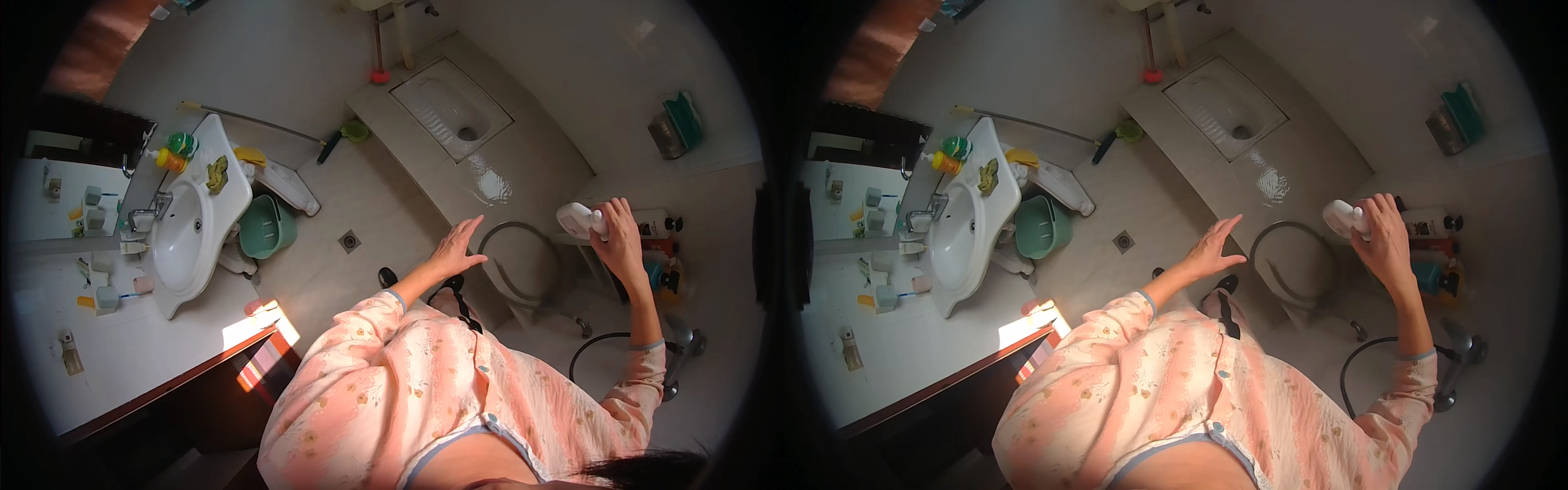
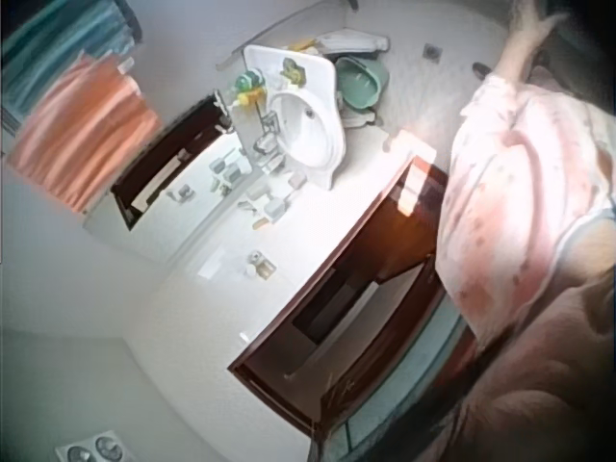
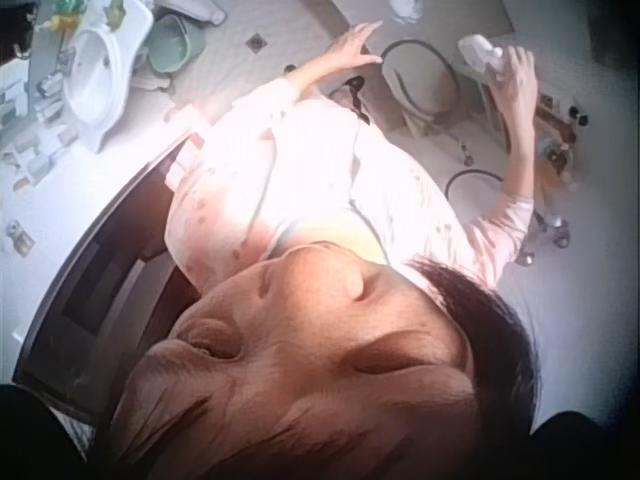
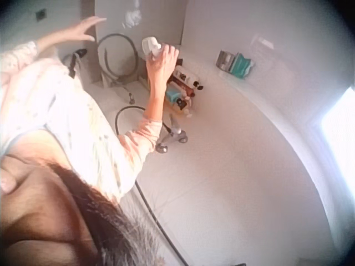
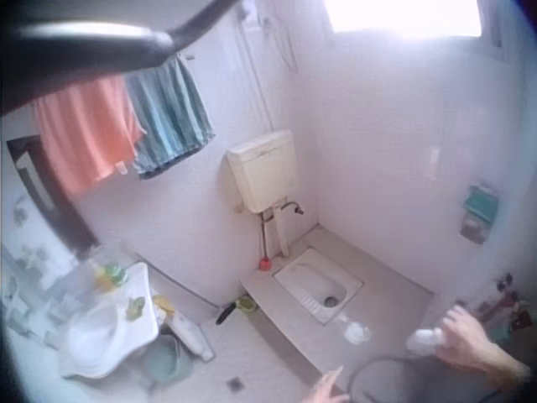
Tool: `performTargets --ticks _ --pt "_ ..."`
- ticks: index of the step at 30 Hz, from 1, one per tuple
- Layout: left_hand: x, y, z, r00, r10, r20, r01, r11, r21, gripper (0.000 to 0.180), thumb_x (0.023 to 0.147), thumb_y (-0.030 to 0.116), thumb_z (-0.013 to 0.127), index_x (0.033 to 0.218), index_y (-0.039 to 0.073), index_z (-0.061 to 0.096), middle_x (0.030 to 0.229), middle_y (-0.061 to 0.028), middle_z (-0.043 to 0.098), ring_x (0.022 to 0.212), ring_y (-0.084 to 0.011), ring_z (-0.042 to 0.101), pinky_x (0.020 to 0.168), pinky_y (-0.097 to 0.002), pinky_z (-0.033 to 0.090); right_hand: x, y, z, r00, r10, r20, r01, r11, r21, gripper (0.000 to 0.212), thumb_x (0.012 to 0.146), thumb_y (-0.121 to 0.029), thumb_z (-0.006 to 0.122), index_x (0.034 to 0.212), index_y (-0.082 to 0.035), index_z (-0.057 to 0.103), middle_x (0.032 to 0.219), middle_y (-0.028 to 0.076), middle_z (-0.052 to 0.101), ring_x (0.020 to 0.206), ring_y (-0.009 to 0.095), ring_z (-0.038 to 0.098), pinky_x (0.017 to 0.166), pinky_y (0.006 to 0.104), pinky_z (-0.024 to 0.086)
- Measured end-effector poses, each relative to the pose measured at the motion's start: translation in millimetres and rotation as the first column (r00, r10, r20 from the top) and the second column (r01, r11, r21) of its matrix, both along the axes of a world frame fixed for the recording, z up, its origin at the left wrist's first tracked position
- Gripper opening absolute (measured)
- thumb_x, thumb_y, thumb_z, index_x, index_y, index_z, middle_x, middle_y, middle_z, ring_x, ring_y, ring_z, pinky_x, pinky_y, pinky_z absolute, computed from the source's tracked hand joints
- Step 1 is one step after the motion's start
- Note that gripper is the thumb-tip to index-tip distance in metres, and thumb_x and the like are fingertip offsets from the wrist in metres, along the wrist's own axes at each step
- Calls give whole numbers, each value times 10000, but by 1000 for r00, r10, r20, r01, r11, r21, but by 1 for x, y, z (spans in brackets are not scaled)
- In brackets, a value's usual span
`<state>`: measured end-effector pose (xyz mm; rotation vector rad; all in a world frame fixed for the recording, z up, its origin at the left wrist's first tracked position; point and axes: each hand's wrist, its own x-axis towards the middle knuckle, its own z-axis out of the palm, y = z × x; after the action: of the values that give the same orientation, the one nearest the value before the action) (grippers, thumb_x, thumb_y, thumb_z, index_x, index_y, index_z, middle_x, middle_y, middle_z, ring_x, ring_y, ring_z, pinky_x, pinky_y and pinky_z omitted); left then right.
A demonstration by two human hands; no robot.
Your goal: The person sprays water on a squat toilet and the surrounding floor with a hose, applies cleaning liquid from a bottle, uses a plunger on the toilet, and scrubs the floor using a long-handled squeegee.
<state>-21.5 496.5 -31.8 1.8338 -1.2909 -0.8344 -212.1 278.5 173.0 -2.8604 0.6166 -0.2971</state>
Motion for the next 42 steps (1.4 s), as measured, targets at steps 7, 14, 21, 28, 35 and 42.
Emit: performTargets --ticks 7,14,21,28,35,42 --pt "64 41 32 994 50 -101 -68 982 -175 542 601 111 791 1085 75 551 1039 -92 594 971 -289 567 832 -372 458 125 117 0 942 319 103 -335 881 335 428 613 -29 672 1026 -44 561 840 91 504 803 276 483 678 355 432" --pt "125 132 70 919 272 -286 -337 918 -209 408 605 177 792 932 48 585 886 -89 619 842 -263 595 766 -350 469 184 198 -77 943 7 333 -304 427 852 497 721 -179 758 1137 2 555 1106 57 588 1034 161 526 878 325 435" --pt "179 209 85 871 483 -92 -490 840 -231 541 679 135 758 1124 76 457 1079 -83 465 963 -221 541 802 -345 477 252 245 -95 950 -247 191 -129 247 960 191 778 -97 704 923 12 642 883 24 649 808 91 574 737 247 438" --pt "202 353 4 573 805 -155 -817 549 -176 270 840 150 627 1074 69 521 826 -35 604 661 -96 554 597 -234 469 289 213 -125 752 -425 504 -219 561 799 273 793 -106 699 1021 28 630 952 64 656 855 97 589 783 251 458" --pt "145 433 -58 361 915 -179 -930 342 -132 245 862 94 575 1089 58 492 813 -46 619 706 -120 633 595 -250 505 347 204 -115 736 -366 569 -363 496 789 232 796 -85 694 997 12 629 917 49 655 812 98 580 768 246 452" --pt "179 399 -15 303 915 -265 -946 255 -201 271 874 129 569 1120 49 488 847 -78 620 675 -169 648 604 -281 512 420 186 -210 784 -327 528 -370 437 820 179 790 -103 707 935 -18 646 844 9 642 755 70 546 742 218 433"
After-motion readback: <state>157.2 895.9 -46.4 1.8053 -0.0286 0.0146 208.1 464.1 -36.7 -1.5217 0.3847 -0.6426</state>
